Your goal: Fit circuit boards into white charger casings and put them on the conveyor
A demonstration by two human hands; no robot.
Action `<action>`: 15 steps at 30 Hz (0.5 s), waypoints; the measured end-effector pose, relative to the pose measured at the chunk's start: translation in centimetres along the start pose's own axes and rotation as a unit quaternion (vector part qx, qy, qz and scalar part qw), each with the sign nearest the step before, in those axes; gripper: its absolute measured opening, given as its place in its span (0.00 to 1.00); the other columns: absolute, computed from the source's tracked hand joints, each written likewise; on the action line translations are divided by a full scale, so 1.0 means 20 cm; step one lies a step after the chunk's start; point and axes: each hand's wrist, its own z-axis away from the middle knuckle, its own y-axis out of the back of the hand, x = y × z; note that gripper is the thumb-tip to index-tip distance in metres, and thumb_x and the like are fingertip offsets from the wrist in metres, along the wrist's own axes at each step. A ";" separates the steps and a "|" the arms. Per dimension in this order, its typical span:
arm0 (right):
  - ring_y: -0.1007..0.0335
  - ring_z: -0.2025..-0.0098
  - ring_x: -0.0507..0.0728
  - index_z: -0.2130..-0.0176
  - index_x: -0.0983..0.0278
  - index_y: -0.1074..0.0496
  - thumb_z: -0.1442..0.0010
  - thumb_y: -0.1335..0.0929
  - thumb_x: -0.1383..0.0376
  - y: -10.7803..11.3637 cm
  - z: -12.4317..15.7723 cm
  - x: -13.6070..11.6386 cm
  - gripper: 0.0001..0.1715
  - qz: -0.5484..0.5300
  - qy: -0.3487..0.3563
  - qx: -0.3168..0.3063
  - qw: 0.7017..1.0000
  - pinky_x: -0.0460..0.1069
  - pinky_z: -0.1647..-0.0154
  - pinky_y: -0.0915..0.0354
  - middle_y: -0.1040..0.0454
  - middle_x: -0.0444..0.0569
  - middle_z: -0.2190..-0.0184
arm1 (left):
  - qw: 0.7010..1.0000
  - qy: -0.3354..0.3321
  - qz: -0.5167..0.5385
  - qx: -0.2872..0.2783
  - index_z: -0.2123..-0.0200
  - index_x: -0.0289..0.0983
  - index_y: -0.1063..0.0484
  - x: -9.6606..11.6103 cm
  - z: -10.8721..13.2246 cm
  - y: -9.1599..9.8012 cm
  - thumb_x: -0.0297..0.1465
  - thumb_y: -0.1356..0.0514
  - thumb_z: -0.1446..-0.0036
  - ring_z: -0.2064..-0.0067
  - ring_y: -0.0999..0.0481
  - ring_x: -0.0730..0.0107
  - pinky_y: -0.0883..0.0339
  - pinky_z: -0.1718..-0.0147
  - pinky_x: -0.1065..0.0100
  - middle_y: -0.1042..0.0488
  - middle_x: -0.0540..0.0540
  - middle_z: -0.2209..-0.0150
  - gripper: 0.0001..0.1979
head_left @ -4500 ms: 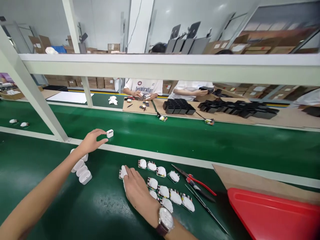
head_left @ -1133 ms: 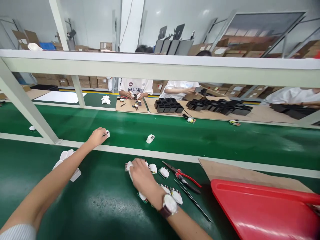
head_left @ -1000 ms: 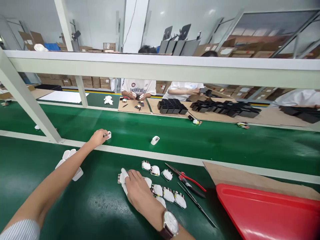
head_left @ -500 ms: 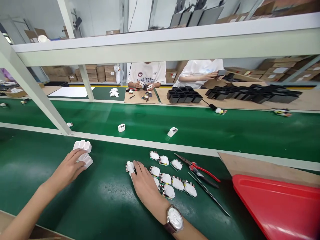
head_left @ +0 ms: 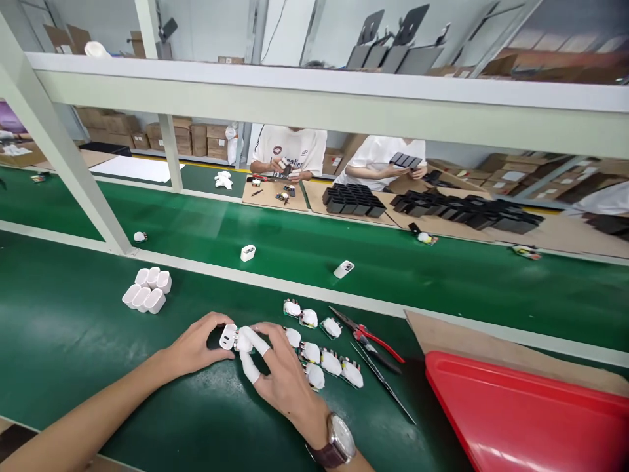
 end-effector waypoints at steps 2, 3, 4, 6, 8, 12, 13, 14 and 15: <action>0.28 0.46 0.65 0.36 0.62 0.37 0.30 0.33 0.73 0.00 0.00 -0.01 0.27 -0.005 0.007 -0.007 1.000 0.61 0.50 0.23 0.27 0.58 0.48 | 0.999 -0.045 -0.007 0.012 0.41 0.45 0.33 -0.01 0.03 -0.01 0.35 0.31 0.36 0.43 0.24 0.57 0.27 0.43 0.55 0.25 0.44 0.45 0.23; 0.29 0.46 0.65 0.35 0.62 0.38 0.30 0.33 0.73 0.00 0.00 -0.02 0.28 -0.009 0.008 -0.007 1.000 0.61 0.50 0.23 0.27 0.59 0.48 | 0.998 -0.060 -0.007 0.012 0.39 0.45 0.34 -0.01 0.04 0.00 0.32 0.33 0.34 0.42 0.25 0.57 0.28 0.43 0.55 0.25 0.43 0.44 0.23; 0.29 0.46 0.65 0.34 0.62 0.39 0.30 0.32 0.73 0.01 0.00 -0.02 0.29 -0.013 0.008 -0.005 1.000 0.62 0.49 0.23 0.27 0.59 0.48 | 0.997 -0.071 -0.004 0.008 0.37 0.45 0.35 0.00 0.04 0.00 0.29 0.36 0.33 0.41 0.26 0.58 0.28 0.42 0.55 0.26 0.42 0.43 0.23; 0.29 0.45 0.65 0.34 0.63 0.39 0.31 0.32 0.74 0.01 -0.01 -0.01 0.29 -0.022 0.010 0.006 1.000 0.63 0.48 0.23 0.27 0.59 0.47 | 0.997 -0.078 -0.001 -0.005 0.36 0.45 0.34 0.01 0.04 0.03 0.23 0.40 0.34 0.37 0.29 0.57 0.30 0.38 0.54 0.27 0.42 0.41 0.25; 0.29 0.45 0.65 0.35 0.63 0.38 0.31 0.32 0.75 0.02 -0.01 0.00 0.29 -0.026 0.014 0.021 0.999 0.63 0.48 0.23 0.27 0.60 0.47 | 0.997 -0.071 -0.015 -0.017 0.37 0.47 0.31 0.02 0.04 0.06 0.20 0.41 0.35 0.34 0.33 0.55 0.33 0.35 0.51 0.30 0.42 0.37 0.26; 0.29 0.44 0.66 0.35 0.61 0.37 0.32 0.31 0.77 0.02 -0.01 0.03 0.31 -0.019 0.016 0.037 0.999 0.64 0.49 0.24 0.27 0.60 0.46 | 0.998 -0.039 -0.053 -0.025 0.40 0.48 0.25 0.01 0.04 0.07 0.32 0.29 0.39 0.36 0.32 0.48 0.29 0.39 0.49 0.36 0.40 0.36 0.25; 0.29 0.43 0.66 0.35 0.61 0.37 0.33 0.30 0.78 0.02 0.00 0.04 0.32 -0.018 0.017 0.037 0.999 0.64 0.49 0.24 0.27 0.60 0.46 | 0.998 -0.037 -0.056 -0.018 0.42 0.48 0.24 0.00 0.04 0.06 0.35 0.28 0.40 0.38 0.30 0.48 0.27 0.41 0.50 0.34 0.40 0.39 0.23; 0.29 0.43 0.66 0.35 0.61 0.37 0.33 0.30 0.78 0.02 0.00 0.04 0.32 -0.018 0.017 0.036 0.999 0.64 0.49 0.24 0.27 0.60 0.45 | 0.998 -0.040 -0.057 -0.007 0.42 0.47 0.24 0.00 0.04 0.04 0.37 0.29 0.39 0.41 0.28 0.50 0.26 0.43 0.51 0.32 0.40 0.42 0.22; 0.30 0.43 0.66 0.35 0.61 0.36 0.34 0.30 0.78 0.02 0.01 0.04 0.33 -0.020 0.019 0.033 0.999 0.64 0.48 0.24 0.27 0.60 0.45 | 0.998 -0.045 -0.054 0.004 0.40 0.48 0.26 -0.01 0.05 0.02 0.36 0.31 0.35 0.42 0.27 0.52 0.25 0.44 0.52 0.30 0.41 0.44 0.21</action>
